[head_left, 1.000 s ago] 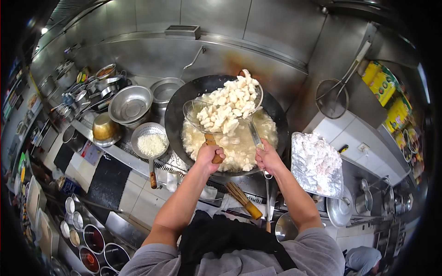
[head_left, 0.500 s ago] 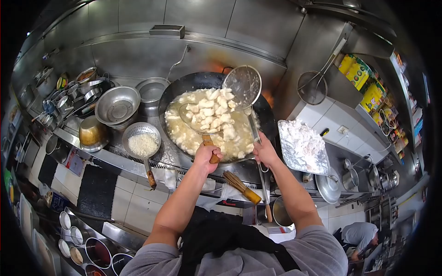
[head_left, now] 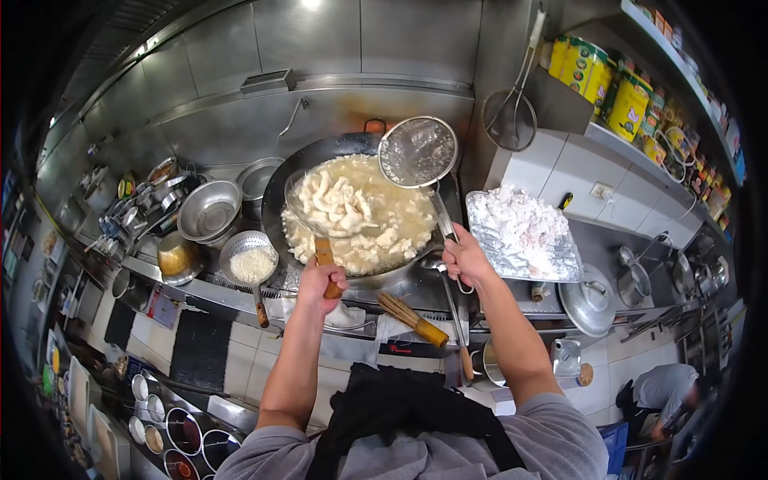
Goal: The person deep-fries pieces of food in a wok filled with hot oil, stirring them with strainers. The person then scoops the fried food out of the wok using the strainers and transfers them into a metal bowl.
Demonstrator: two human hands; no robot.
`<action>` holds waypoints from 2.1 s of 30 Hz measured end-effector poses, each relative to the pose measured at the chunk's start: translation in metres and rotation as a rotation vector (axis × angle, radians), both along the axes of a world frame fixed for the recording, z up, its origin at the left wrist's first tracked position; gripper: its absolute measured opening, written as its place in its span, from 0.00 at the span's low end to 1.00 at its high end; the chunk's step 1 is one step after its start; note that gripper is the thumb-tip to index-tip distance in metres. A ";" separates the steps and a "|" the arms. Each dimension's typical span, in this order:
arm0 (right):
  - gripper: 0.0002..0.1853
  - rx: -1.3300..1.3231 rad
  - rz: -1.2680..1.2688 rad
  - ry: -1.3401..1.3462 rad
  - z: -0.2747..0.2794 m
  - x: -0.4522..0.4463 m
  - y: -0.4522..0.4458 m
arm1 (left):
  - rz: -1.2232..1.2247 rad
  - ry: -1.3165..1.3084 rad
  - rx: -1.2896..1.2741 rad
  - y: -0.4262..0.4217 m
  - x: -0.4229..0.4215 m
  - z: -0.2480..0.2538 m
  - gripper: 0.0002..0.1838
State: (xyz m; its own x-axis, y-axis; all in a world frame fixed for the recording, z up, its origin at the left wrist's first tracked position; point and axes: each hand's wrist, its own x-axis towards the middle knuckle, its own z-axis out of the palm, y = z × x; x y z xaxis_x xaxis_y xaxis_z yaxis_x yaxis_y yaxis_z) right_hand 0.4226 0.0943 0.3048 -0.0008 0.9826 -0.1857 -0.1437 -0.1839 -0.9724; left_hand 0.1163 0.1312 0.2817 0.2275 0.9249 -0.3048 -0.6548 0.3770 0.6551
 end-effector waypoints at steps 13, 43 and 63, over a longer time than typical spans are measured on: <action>0.29 -0.047 -0.066 0.022 -0.039 0.065 -0.059 | 0.122 0.029 0.176 0.087 0.059 0.003 0.29; 0.27 -0.107 0.033 0.113 -0.037 -0.143 0.012 | 0.161 0.934 0.350 0.103 -0.235 0.007 0.44; 0.31 0.166 0.293 -0.623 -0.149 -0.377 0.101 | 0.359 1.381 0.191 0.044 -0.314 -0.184 0.44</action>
